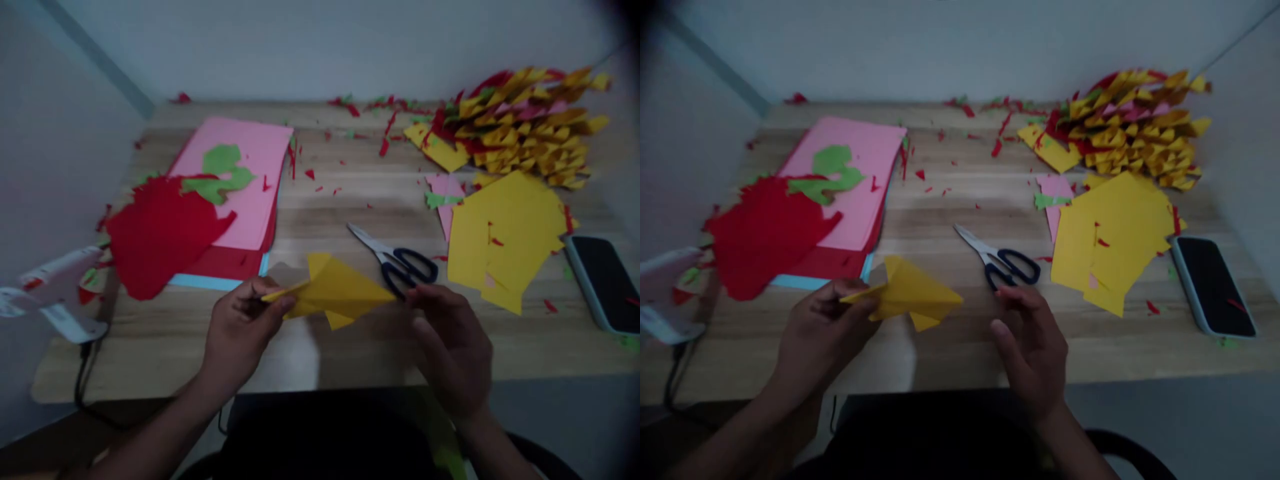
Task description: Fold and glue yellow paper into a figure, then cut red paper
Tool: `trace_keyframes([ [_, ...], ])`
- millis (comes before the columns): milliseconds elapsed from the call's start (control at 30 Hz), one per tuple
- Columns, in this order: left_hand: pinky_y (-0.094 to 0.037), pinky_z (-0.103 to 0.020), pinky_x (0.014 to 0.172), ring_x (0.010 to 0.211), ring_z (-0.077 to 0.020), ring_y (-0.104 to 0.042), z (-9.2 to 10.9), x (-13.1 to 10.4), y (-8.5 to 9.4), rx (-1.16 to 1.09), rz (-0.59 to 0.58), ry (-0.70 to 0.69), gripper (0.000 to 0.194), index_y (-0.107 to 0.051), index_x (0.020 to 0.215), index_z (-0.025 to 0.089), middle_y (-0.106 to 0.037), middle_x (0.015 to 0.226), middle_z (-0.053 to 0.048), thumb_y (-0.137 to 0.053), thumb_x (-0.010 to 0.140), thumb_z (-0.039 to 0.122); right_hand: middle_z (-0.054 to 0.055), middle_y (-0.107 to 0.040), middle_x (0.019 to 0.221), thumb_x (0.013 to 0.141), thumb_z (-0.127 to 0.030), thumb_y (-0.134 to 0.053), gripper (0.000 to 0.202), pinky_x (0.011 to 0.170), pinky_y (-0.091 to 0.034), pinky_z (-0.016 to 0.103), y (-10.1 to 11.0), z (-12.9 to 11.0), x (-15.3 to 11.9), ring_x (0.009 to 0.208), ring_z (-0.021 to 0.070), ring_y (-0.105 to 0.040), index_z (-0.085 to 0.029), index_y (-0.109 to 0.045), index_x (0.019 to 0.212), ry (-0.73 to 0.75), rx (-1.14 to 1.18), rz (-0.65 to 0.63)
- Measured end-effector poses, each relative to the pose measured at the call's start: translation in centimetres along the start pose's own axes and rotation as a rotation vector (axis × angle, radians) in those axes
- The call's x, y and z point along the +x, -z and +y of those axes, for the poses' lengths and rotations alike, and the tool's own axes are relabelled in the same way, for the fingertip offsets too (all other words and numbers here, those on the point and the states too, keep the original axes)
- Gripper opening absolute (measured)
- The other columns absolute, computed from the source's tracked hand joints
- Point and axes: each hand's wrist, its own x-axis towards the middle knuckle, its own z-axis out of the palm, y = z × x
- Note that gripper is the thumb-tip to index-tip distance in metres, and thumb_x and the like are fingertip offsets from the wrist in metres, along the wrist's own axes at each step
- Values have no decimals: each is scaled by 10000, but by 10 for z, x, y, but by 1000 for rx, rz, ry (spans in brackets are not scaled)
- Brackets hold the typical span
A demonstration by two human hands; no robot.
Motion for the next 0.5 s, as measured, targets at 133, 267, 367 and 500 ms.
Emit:
trace_keyframes([
  [133, -491, -213, 634, 664, -106, -595, 25, 54, -29, -476, 54, 97, 234, -644, 814, 179, -659, 750, 5, -809, 735, 325, 30, -702, 922, 775, -351, -758, 328, 711, -558, 303, -55, -19, 53, 788, 177, -670, -243, -646, 1064, -195, 263, -310],
  [267, -482, -207, 656, 659, -97, -583, 22, 93, -49, -494, 48, 20, 245, -663, 789, 161, -651, 710, 11, -814, 727, 343, 25, -699, 781, 787, -414, -721, 227, 635, -522, 266, -106, -28, 107, 707, 160, -646, -198, -674, 838, -77, 391, -186],
  [367, -477, -208, 642, 642, -104, -582, 10, 112, -45, -338, -13, -29, 253, -681, 799, 160, -642, 671, 19, -824, 700, 344, -17, -598, 559, 796, -458, -699, 330, 529, -445, 236, -118, -16, 134, 522, 112, -532, -188, -602, 632, -26, 392, -138],
  [500, -490, -238, 665, 695, -136, -615, -2, 121, -32, -147, -119, -38, 281, -721, 850, 154, -692, 759, -19, -791, 716, 390, -29, -557, 473, 768, -456, -728, 358, 494, -413, 239, -111, 2, 142, 457, 109, -505, -194, -566, 586, -121, 333, -215],
])
